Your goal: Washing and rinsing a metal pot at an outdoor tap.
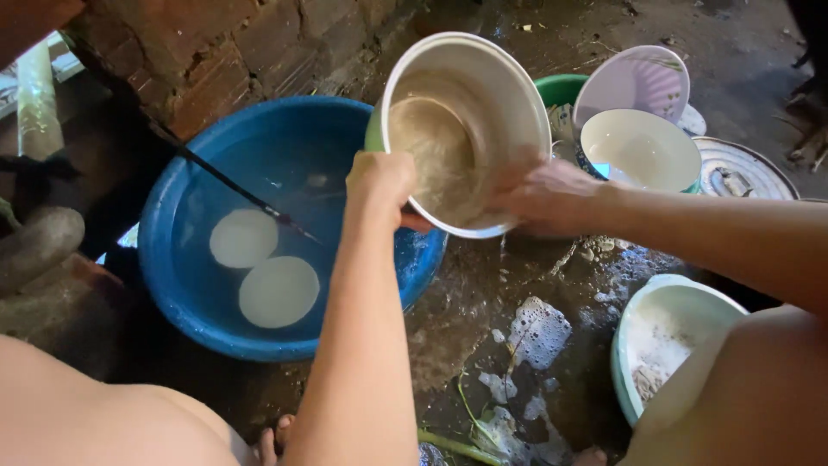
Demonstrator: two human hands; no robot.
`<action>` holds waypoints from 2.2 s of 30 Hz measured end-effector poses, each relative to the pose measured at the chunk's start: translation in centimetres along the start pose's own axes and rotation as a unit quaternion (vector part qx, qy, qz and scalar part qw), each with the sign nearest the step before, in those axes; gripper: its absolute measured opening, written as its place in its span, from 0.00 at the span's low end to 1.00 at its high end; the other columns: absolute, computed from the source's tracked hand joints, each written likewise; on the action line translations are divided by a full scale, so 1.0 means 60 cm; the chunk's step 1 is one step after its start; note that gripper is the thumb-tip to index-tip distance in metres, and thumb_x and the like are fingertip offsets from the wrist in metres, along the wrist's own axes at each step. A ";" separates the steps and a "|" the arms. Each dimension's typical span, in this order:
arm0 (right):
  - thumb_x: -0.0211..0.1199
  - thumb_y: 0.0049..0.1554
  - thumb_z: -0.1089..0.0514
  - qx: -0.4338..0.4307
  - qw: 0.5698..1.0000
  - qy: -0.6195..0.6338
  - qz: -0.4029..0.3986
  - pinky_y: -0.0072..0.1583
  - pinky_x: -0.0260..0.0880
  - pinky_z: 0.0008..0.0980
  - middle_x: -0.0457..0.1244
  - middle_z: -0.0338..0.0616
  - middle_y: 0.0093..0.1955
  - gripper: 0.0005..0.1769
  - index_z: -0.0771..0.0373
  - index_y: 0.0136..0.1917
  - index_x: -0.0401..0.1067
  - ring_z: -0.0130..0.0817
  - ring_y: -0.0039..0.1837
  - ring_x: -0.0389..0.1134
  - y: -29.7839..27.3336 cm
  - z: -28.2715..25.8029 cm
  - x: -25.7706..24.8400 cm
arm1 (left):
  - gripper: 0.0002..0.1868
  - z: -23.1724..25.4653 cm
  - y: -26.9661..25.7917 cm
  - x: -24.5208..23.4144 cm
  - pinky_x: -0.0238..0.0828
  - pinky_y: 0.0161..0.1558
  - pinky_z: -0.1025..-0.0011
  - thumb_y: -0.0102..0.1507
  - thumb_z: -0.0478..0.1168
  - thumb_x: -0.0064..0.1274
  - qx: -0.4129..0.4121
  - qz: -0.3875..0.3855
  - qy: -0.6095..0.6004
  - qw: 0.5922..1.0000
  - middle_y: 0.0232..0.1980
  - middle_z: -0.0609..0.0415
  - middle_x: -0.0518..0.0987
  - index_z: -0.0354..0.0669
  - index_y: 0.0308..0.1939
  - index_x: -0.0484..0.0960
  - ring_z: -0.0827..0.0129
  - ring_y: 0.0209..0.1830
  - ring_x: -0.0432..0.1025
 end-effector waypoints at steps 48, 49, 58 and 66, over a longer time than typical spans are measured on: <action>0.65 0.47 0.56 0.110 0.981 -0.152 -0.053 0.62 0.70 0.50 0.67 0.36 0.62 0.44 0.29 0.75 0.60 0.41 0.62 0.70 0.010 0.058 0.052 | 0.41 0.013 -0.047 0.054 0.84 0.43 0.44 0.65 0.60 0.38 -0.050 -0.012 -0.083 0.995 0.67 0.37 0.68 0.38 0.73 0.49 0.42 0.59 0.76; 0.64 0.43 0.58 0.110 0.966 -0.233 -0.005 0.65 0.68 0.53 0.66 0.32 0.65 0.46 0.30 0.73 0.60 0.39 0.67 0.69 -0.002 0.089 0.067 | 0.41 0.028 -0.064 0.055 0.84 0.43 0.44 0.64 0.60 0.38 -0.053 -0.016 -0.089 0.994 0.67 0.37 0.68 0.38 0.73 0.49 0.43 0.58 0.76; 0.62 0.55 0.55 0.178 0.979 0.017 0.093 0.51 0.73 0.50 0.71 0.52 0.44 0.07 0.58 0.45 0.75 0.53 0.50 0.73 0.065 -0.038 0.063 | 0.40 -0.049 -0.028 0.073 0.68 0.62 0.51 0.61 0.48 0.48 -0.012 0.159 0.016 0.987 0.63 0.34 0.75 0.42 0.75 0.54 0.40 0.61 0.72; 0.63 0.53 0.49 0.117 0.991 -0.010 -0.067 0.60 0.65 0.54 0.70 0.49 0.56 0.26 0.47 0.65 0.68 0.51 0.57 0.70 0.037 0.004 0.033 | 0.30 -0.041 -0.021 0.046 0.78 0.56 0.47 0.68 0.48 0.37 -0.098 0.103 -0.057 0.988 0.62 0.32 0.76 0.36 0.70 0.61 0.39 0.59 0.76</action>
Point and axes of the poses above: each hand's wrist, its own y-axis towards the middle knuckle, its own x-axis out of the palm, z = x × y, the point moved 3 cm from there along y, towards the middle knuckle
